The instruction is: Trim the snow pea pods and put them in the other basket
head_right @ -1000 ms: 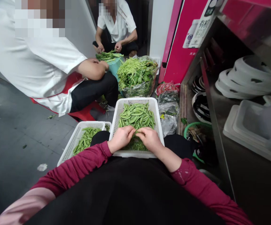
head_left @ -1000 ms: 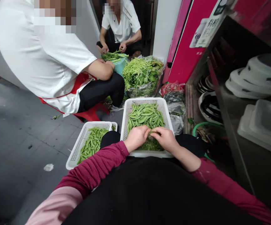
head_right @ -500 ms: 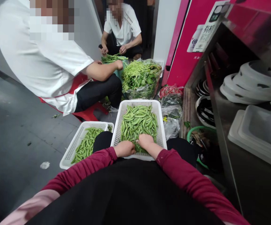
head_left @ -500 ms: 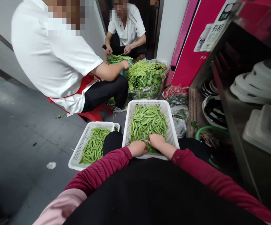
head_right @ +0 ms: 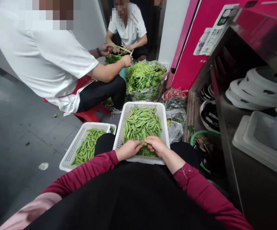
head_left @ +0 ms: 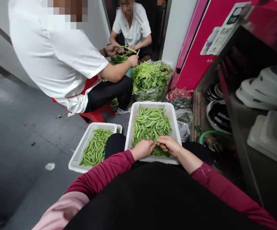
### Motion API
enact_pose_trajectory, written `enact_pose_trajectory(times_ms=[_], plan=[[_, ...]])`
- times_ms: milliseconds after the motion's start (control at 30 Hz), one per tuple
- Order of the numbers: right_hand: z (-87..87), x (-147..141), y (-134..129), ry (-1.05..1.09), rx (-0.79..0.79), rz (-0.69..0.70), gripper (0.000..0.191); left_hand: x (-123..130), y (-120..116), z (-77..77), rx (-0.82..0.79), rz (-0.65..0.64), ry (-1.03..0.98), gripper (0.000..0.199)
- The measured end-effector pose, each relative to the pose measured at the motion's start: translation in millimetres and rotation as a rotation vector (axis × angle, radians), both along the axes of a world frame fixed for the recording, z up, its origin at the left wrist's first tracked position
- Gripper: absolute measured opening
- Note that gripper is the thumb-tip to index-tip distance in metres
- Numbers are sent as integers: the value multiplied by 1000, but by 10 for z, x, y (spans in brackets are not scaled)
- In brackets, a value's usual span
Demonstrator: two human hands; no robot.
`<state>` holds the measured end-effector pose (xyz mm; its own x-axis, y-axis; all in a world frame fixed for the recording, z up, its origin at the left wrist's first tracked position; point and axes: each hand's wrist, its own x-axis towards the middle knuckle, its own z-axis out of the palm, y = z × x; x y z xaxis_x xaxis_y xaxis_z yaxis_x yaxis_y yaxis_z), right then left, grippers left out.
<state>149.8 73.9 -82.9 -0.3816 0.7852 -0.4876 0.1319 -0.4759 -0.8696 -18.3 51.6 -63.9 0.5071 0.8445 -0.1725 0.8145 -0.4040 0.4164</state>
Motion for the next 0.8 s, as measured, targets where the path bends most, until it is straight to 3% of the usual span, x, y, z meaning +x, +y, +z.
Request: enact_pose_trajectory(times_ms=[167,333,467,533,633,733,800], plan=[[79,-54,-54,170,-91,-84,26,3,-64,112,75,-122,39,27],[153,-33,-97,128,-117,101,25,-41,-82,156,98,-173,86,18],[239,94,-172,177,-174,188,21,-227,134,161,136,146,85,23],[270,164,-201,239,-201,177,21,-322,230,185,137,230,96,27],[285,236,-217,286,-232,184,21,-340,219,263,165,100,104,27],[275,263,-214,275,-231,209,21,-220,81,360,255,-63,109,40],[271,259,-207,211,-194,260,21,-133,8,401,262,-172,146,32]])
